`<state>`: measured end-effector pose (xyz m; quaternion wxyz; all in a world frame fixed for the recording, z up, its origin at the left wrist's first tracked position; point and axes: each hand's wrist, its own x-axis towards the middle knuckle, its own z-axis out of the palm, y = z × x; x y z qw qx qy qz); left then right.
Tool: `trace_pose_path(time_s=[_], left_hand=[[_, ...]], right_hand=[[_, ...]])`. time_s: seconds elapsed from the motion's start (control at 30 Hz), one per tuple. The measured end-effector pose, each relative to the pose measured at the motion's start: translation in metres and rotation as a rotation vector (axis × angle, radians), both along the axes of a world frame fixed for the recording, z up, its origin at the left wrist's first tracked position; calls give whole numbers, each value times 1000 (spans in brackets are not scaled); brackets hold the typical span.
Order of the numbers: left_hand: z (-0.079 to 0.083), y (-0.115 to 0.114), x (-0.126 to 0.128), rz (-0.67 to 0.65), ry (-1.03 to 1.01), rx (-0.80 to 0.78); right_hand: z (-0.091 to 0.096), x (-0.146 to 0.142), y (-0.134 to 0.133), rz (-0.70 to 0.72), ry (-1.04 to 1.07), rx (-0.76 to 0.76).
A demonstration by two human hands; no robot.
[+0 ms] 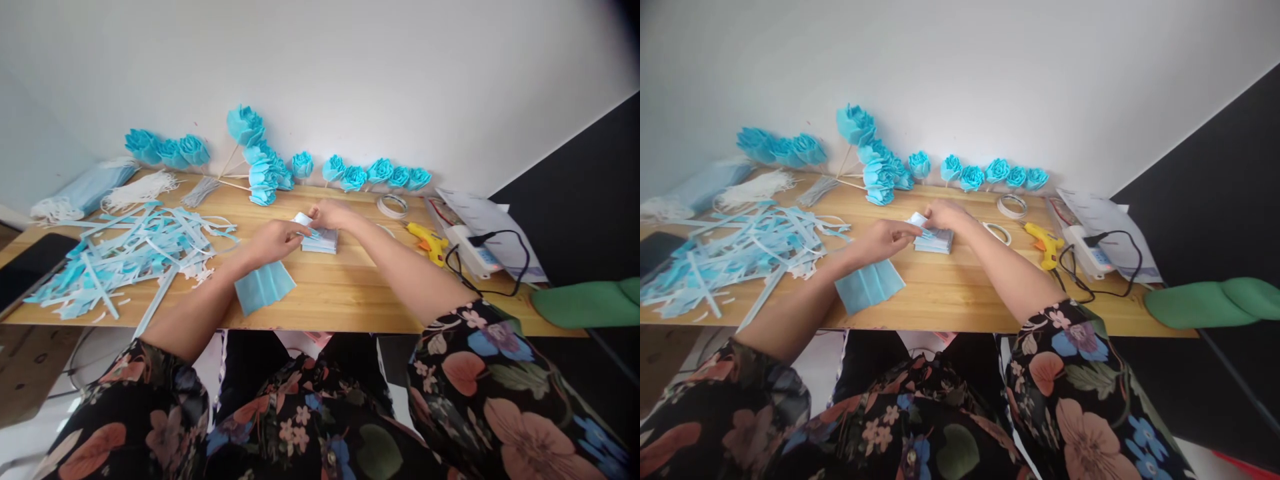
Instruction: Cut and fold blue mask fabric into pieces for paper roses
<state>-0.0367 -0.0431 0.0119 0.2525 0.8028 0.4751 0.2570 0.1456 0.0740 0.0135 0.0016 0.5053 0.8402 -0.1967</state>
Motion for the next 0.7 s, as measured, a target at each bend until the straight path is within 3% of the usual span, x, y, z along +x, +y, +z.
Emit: trace_pose_path(time_s=[0.1,0.23,0.57,0.7], left_hand=[[-5,1,1,-39,114,23],[-13,4,0,-99,242,47],[-8,0,-2,-148,277,51],[-7,1,-2,-160,287,38]], right_hand=[[-1,1,0,11,-70,-26],[2,6,-5,-28,51,-57],[-7,25,-5,-142,346,-44],[-5,28,-9,-174,445,-125]])
